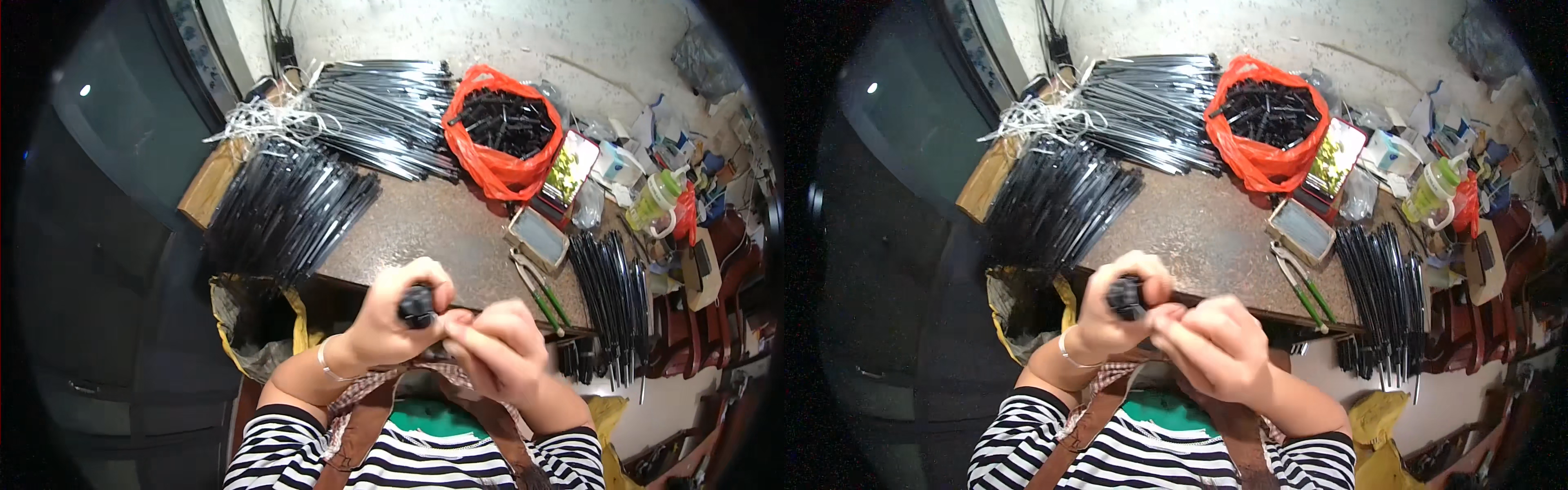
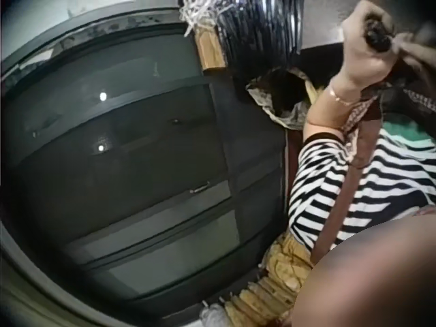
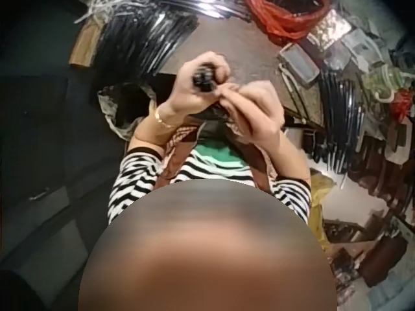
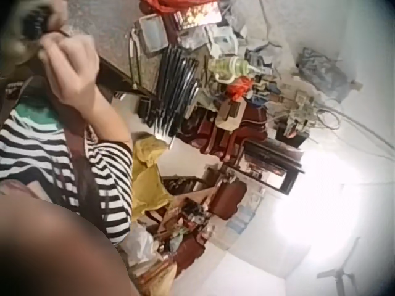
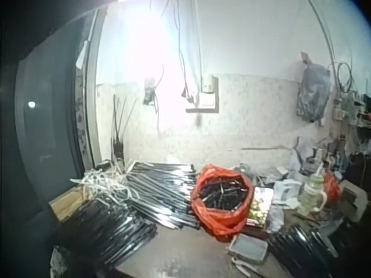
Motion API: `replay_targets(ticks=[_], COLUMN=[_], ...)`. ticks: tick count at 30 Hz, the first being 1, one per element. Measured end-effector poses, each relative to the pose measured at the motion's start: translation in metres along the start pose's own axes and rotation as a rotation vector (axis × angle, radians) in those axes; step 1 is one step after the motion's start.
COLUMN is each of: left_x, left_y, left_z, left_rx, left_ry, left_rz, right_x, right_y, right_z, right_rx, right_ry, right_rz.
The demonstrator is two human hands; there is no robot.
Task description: Group multiple umbrella wires together and crimp a metal connector onto the ends using pliers.
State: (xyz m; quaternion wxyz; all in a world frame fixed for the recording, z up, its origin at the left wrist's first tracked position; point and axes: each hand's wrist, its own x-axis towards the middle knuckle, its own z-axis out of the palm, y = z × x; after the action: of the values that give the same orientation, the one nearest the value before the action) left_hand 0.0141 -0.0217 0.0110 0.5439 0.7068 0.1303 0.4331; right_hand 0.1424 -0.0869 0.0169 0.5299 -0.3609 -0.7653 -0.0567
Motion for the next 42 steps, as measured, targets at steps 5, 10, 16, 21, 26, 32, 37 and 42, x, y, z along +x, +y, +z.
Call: replay_targets(ticks=[5,10,16,21,26,32,37,42], left_x=[-0.002,-0.007,-0.001,-0.004,-0.007,-0.015,-0.007,-0.002], left_y=[0.001,-0.017,-0.01,-0.005,0.002,0.002,0.005,0.015], left_z=[-0.016,-0.015,-0.009,-0.023,-0.016,-0.035,-0.033,-0.031], left_rx=[-0.233,-0.046,-0.088,0.049,0.156,0.221,0.082,0.321], left_ry=[0.063,0.021,0.038,0.223,0.324,0.234,0.013,0.121], left_rz=[-0.062,-0.173,-0.191,-0.182,-0.206,-0.067,0.04,0.091], right_x=[-0.066,-0.131,-0.13,-0.049,-0.022,-0.018,-0.075,-0.025], right_y=[0.061,0.054,0.048,-0.003,-0.022,-0.006,0.0,-0.002], right_z=[-0.038,-0.039,-0.024,-0.038,-0.048,-0.048,-0.022,-0.021], right_rx=[-0.365,-1.067,0.232,0.318,-0.433,-0.022,1.62,0.345], right_ry=[-0.264,-0.679,-0.303,-0.334,-0.353,-0.412,-0.431,-0.512], right_rz=[0.582,0.62,1.494,0.752,0.165,0.208,1.428,0.947])
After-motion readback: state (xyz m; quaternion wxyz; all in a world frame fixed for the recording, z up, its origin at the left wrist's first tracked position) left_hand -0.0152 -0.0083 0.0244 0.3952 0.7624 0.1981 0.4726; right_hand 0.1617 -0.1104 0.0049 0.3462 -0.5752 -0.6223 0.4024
